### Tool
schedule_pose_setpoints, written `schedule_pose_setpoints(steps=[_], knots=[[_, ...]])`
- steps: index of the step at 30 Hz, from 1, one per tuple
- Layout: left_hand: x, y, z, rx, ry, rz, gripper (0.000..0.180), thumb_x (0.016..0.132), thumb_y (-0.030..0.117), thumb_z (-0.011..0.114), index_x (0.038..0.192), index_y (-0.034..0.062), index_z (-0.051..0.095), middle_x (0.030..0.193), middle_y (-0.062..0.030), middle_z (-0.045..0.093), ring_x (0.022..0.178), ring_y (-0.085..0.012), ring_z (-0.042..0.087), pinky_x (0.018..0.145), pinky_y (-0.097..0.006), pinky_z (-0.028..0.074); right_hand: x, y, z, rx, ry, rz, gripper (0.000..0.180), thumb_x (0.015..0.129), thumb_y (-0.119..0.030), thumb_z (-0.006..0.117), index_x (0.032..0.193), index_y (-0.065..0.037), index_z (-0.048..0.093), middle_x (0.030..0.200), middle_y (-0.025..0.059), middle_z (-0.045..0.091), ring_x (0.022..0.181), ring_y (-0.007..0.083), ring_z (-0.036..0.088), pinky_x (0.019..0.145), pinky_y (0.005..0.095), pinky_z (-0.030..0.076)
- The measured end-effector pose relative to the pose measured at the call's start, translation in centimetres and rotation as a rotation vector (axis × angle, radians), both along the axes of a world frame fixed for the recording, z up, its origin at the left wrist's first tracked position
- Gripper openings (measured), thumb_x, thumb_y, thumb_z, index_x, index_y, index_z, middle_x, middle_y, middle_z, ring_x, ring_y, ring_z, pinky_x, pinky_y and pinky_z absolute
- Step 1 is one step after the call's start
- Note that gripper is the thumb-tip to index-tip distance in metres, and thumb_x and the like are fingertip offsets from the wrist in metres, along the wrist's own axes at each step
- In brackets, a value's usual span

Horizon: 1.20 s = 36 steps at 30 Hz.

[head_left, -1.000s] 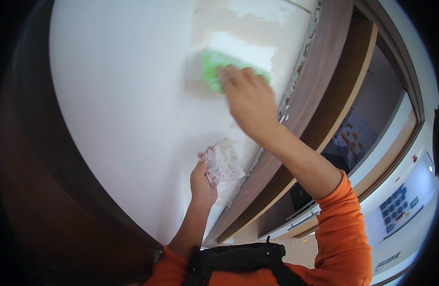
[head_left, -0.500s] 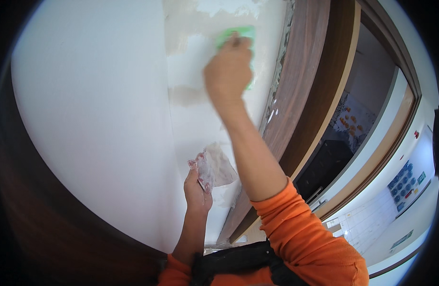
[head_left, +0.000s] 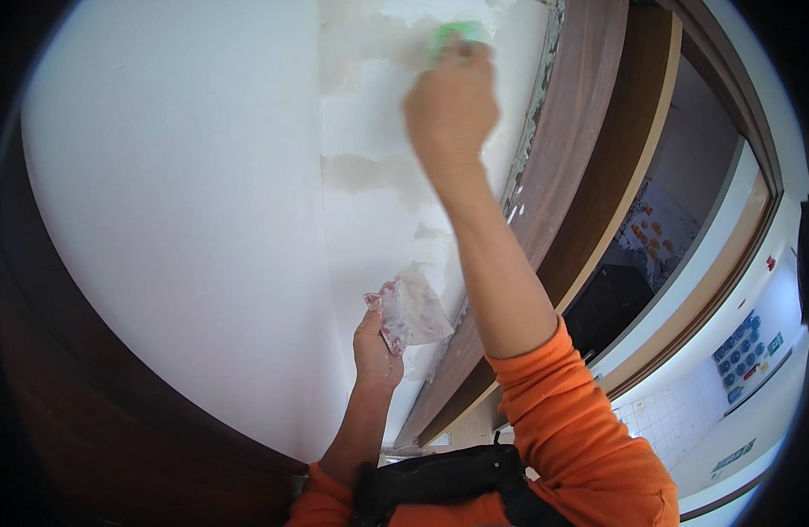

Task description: The person applies white plaster to a wall using a green trowel and a smaller scraper. They repeatedly scoop plaster from a bucket and spread it along the wall surface, smoothing the material in multiple passes.

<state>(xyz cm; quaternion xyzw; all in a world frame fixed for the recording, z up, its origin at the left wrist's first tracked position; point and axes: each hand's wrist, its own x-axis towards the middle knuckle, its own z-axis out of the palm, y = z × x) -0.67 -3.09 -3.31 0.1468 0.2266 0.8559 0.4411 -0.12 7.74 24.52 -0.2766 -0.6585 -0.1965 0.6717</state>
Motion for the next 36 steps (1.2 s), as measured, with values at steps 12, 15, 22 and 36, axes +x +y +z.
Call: schedule_pose_setpoints(steps=[12,15,22,36], knots=[[-0.5,0.3,-0.7,0.007,0.009,-0.013,0.046,0.109,0.028,0.044,0.143,-0.0025,0.052,0.139,-0.0124,0.061,0.127,-0.0242,0.059,0.111,-0.039,0.044,-0.8,-0.4,-1.8,0.347,-0.498,-0.187,0.048,0.083,-0.008,0.062,0.131,-0.001,0.062,0.117,0.0095,0.058,0.094,0.0225,0.059,0.062,0.0353,0.051],[-0.6,0.2,-0.5,0.013,0.011,-0.016,0.045,0.109,0.027,0.044,0.143,-0.0023,0.052,0.137,-0.012,0.062,0.126,-0.0235,0.06,0.11,-0.038,0.045,-1.1,-2.1,-5.9,0.306,-0.777,-0.077,0.045,0.086,-0.01,0.061,0.129,0.006,0.062,0.122,0.0131,0.059,0.101,0.021,0.058,0.066,0.0345,0.054],[-0.1,0.0,-0.2,0.025,0.022,0.005,0.046,0.11,0.027,0.041,0.143,-0.0031,0.051,0.14,-0.0127,0.061,0.127,-0.0241,0.058,0.111,-0.039,0.044,4.8,0.1,0.3,0.074,-0.091,-0.134,0.032,0.091,-0.013,0.061,0.121,-0.004,0.067,0.107,0.0123,0.067,0.091,0.0307,0.069,0.067,0.0446,0.059],[-0.3,0.0,0.2,0.028,0.008,-0.03,0.046,0.109,0.025,0.046,0.142,-0.0066,0.052,0.14,-0.0156,0.061,0.127,-0.0266,0.061,0.109,-0.04,0.047,1.9,-2.6,-4.2,0.378,-0.628,0.022,0.046,0.083,-0.004,0.06,0.128,-0.011,0.067,0.12,0.008,0.065,0.099,0.0254,0.063,0.069,0.0382,0.054]])
